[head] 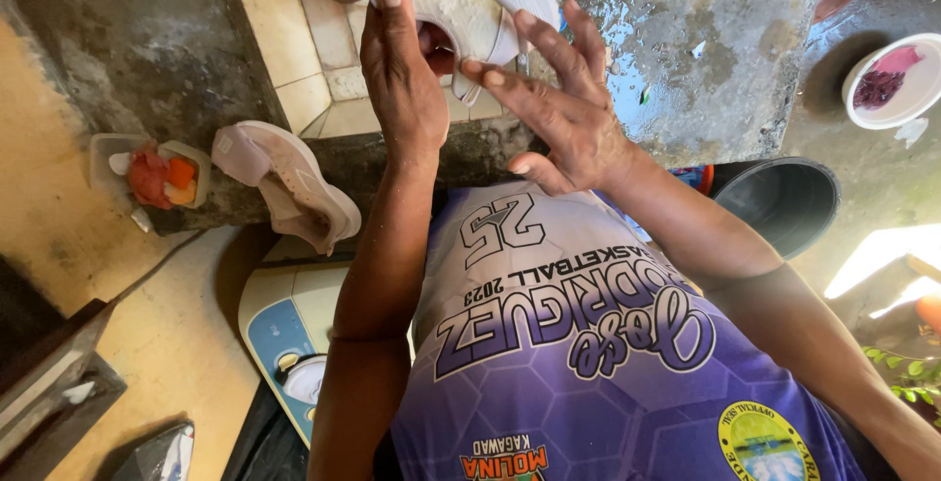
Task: The person cleans a white sneaker by hand using a sponge and a small brush. They scrub the upper and sole, then apply a white paste from a small container to the shoe's surface and rub it in with their fingers.
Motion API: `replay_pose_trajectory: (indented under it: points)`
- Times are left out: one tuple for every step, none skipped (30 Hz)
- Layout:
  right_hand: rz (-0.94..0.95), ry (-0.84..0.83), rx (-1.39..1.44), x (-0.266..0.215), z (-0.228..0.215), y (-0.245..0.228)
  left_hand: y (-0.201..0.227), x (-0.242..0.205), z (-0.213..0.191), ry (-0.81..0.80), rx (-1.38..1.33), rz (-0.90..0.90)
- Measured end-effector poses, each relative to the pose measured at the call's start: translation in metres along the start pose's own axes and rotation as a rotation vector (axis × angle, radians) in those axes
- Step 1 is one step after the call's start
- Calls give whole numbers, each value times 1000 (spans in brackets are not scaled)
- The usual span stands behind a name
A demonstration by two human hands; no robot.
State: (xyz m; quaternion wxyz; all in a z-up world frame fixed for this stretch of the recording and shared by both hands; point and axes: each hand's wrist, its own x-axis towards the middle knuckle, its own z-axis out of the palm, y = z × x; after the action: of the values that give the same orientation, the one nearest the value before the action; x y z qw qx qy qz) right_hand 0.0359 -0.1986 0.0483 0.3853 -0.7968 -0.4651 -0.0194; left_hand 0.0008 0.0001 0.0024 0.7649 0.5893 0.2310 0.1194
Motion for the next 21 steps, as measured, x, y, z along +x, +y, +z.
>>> replay_pose_trajectory:
  points:
    - [10,31,22,3,-2,2,1,1,1,-2,-3,2]
    - [21,61,43,7,-4,4,2,2,2,-4,31,0]
    - [40,55,54,10,-7,6,3,1,2,-1,67,-9]
    - [59,49,65,14,-10,9,4,-1,2,1,102,-18]
    - [77,44,75,18,-11,11,5,-3,2,-22,70,19]
    - [86,12,83,22,-12,12,6,-4,2,-45,37,54]
    - [95,-19,86,26,-13,13,7,-4,4,-73,1,90]
    - [104,-50,89,30,-14,14,7,-3,5,-73,8,80]
    - [100,-55,91,31,-15,13,9,-5,6,-68,16,67]
    - [96,-60,93,32,-15,12,10,-6,6,-64,24,55]
    - [81,-67,98,33,-15,12,10,-4,6,-48,4,55]
    - [78,-71,100,34,-15,11,10,-2,7,-33,-15,55]
    - [78,-79,105,32,-15,10,10,-2,6,-14,-33,51]
    - [77,-87,111,29,-13,10,10,-2,4,0,-31,13]
    - [38,-103,82,25,-11,9,10,-3,2,1,-28,-30]
    - [-1,-118,53,21,-9,9,9,-3,1,2,-26,-73]
    - [-41,-131,21,18,-6,11,8,-3,-1,7,-3,-66]
    - [-63,-110,-10,15,-2,11,7,-4,-2,12,19,-58]
    - [-87,-89,-41,12,3,11,6,-3,-4,17,41,-48]
    - [-111,-67,-73,10,6,12,5,-2,-5,11,45,-7]
    - [-105,-88,-94,7,9,11,5,-3,-7,5,50,28]
